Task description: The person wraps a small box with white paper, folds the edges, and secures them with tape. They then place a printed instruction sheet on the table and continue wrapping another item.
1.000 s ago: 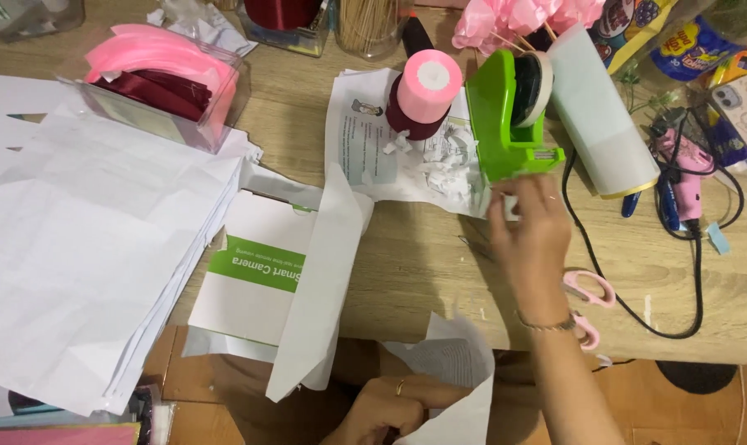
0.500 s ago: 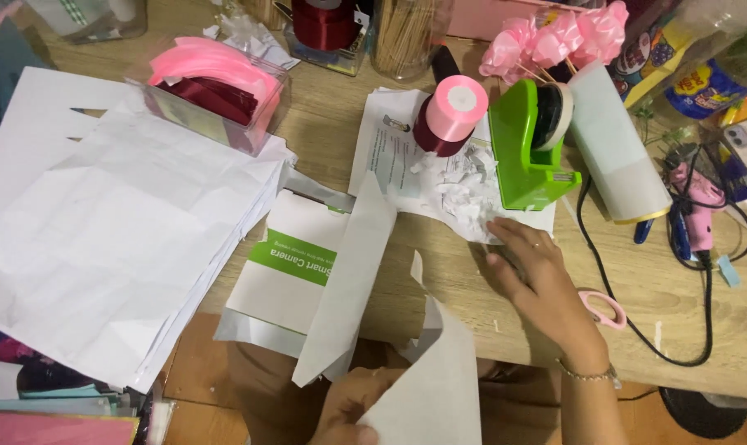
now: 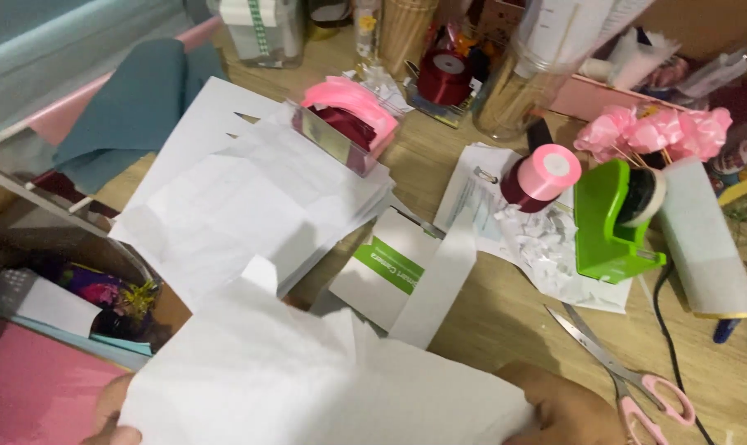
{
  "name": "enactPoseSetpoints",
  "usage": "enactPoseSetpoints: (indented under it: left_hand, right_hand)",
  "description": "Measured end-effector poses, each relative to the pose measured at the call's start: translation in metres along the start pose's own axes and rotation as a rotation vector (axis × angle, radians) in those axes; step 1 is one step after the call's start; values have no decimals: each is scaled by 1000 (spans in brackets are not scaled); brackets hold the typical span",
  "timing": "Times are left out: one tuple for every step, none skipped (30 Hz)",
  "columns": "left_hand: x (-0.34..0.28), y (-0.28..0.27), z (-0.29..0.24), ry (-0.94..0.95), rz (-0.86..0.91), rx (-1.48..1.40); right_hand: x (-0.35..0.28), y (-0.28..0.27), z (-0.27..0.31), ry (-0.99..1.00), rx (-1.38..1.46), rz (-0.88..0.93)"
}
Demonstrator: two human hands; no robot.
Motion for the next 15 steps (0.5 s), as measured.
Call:
enactPoseSetpoints:
  left_hand:
    - [43,21,1,60,-15,-37]
    - [64,55,-4,72,-9,-30]
    - [84,87,-8,-155,-155,893]
    - [104,119,-14,-395,-312,1810]
    - [116,118,-24,-384,-321,1814]
    - [128,118,-34,-464,-262,1968]
    - [143,118,-43,-537,-194,2119]
    - [157,118,-43,-517,-200,2123]
    - [172,119,-44,-495,-141,2082]
    - [187,120,-45,-473,-81,2042]
    - [194,126,-46,-455,-83,2048]
    - [202,131,-46,-395,-92,2085]
    - [210,135,-46,-340,-101,2117]
    - [212,128,-56,-327,-103,2120]
    - [213,120,-65,-185,-78,2091]
  right_hand:
    - [-7,0,5,264,54,-157]
    - [5,-8,13,255,44,-150]
    - [17,-15,25,-184,9,-73]
    - [27,-22,38,-625,-5,-10]
    - [28,-26,59,-631,-12,-1]
    - [28,-31,82,-687,13,-30]
    - [29,-37,107,-752,36,-62]
    - [23,-32,146,-767,29,-56]
    - [18,-26,183,-598,-33,-204]
    - [12,-20,219,-424,-93,-347]
    - [21,-18,231,-441,-95,-344]
    - [30,-15,245,-748,-10,-257]
    - [37,-13,259,-1046,77,-161]
    - [41,-8,271,-1057,74,-158]
    - [44,-3,282,-1194,98,-147]
Point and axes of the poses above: each hand's wrist, its own x-axis towards the middle knuckle, its own y-axis out of the palm, z = x × y, the point moved 1 cm from there along x, towards the middle knuckle, and after that the axes turned 8 degrees about x, right-handed, at the moved point
